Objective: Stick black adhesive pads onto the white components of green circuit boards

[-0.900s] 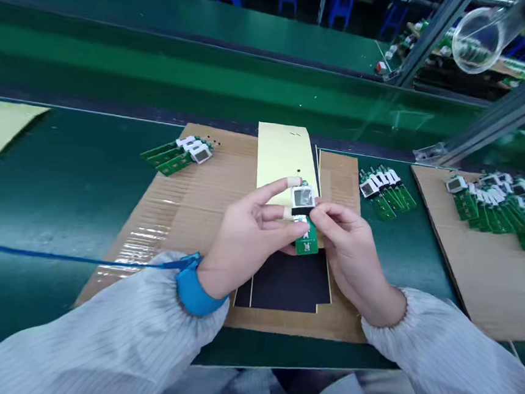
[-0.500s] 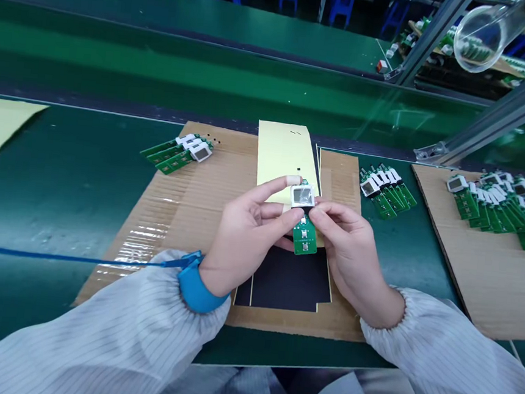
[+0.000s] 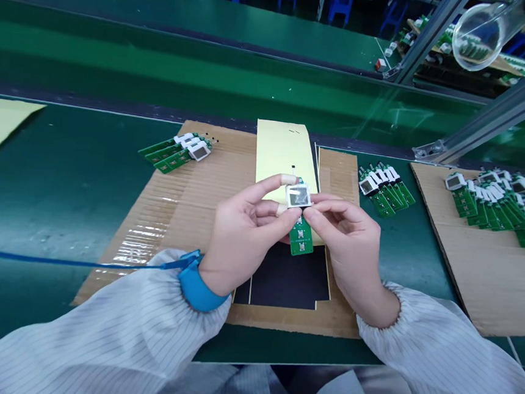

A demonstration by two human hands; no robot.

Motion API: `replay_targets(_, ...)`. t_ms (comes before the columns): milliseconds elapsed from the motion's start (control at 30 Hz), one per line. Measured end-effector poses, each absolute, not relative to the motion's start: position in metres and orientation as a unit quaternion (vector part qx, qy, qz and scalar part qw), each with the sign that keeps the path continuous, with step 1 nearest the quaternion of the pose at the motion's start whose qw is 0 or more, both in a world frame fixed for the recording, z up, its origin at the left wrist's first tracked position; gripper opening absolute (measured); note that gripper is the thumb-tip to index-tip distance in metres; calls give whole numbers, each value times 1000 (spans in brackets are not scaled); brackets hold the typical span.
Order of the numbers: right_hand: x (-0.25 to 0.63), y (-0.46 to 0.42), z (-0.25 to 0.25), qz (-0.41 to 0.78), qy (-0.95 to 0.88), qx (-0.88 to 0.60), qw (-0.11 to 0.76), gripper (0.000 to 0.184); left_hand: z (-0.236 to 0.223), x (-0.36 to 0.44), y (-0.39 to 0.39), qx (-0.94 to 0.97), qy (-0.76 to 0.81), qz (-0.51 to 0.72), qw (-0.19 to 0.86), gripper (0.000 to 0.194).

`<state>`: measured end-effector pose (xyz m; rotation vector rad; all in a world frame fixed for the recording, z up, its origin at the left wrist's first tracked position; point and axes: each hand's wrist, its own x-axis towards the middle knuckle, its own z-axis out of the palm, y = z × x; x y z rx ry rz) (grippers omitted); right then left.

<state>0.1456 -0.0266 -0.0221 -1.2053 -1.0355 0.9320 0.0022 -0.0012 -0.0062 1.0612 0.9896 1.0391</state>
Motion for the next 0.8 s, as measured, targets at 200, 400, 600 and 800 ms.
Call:
replay_targets(200,151,-22,-21,474,-408,-514,587,37,-7,0,0,492,433,446,609,47)
replay_targets(400,154,-18,-20,588,-379,-488,522,41,-16,-4,5,462,417,395,676,53)
replay_targets(600,153,-19,-22,618,-339,-476,526,42,-13,-2,5,438,424,395,687,58)
replay_targets(800,149,-19,-24,603,-327,-491,537,43,-12,2,4,436,449,418,658,50)
